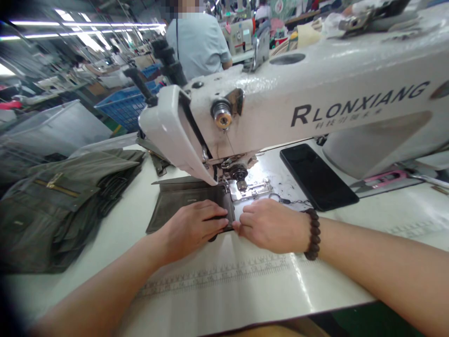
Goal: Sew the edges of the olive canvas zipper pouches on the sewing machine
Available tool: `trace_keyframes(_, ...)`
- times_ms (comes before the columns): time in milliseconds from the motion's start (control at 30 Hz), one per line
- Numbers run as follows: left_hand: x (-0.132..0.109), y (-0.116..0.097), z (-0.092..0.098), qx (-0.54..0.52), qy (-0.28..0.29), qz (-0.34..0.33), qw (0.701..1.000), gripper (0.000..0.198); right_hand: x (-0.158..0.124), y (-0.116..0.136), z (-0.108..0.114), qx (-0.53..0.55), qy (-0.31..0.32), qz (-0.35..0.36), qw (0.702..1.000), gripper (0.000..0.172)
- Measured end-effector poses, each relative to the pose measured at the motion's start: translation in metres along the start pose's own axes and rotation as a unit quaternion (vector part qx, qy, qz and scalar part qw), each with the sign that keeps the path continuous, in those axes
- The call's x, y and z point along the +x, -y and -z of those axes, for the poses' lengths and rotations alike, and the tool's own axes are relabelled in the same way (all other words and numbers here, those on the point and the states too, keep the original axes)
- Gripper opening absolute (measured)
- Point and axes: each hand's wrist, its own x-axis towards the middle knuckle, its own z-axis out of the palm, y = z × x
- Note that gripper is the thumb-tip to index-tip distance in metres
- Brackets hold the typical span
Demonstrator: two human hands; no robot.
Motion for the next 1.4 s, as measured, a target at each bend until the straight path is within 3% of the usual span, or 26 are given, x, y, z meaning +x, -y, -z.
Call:
trace_keyframes(267, -0.004, 0.005, -0.007, 0.064, -0.019, -0.025, 0.997, 0.022, 0.002, 0.001, 0.000, -0.010, 0.036, -0.059, 0.998, 0.020)
trace_keyframes(533, 0.002, 0.023, -0.009, 0.077, -0.008, -0.016, 0.997, 0.021, 0.009, -0.003, -0.007, -0.039, 0.012, -0.131, 0.991, 0.022)
trace_keyframes(967, 0.010, 0.044, -0.014, 0.087, 0.004, 0.048, 0.995, 0.018, 0.008, -0.004, -0.007, -0.075, -0.009, -0.127, 0.989, 0.023)
trace_keyframes(1400, 0.018, 0.048, -0.010, 0.083, 0.014, 0.078, 0.993, 0.019, 0.009, -0.004, -0.007, -0.060, -0.002, -0.125, 0.990, 0.024)
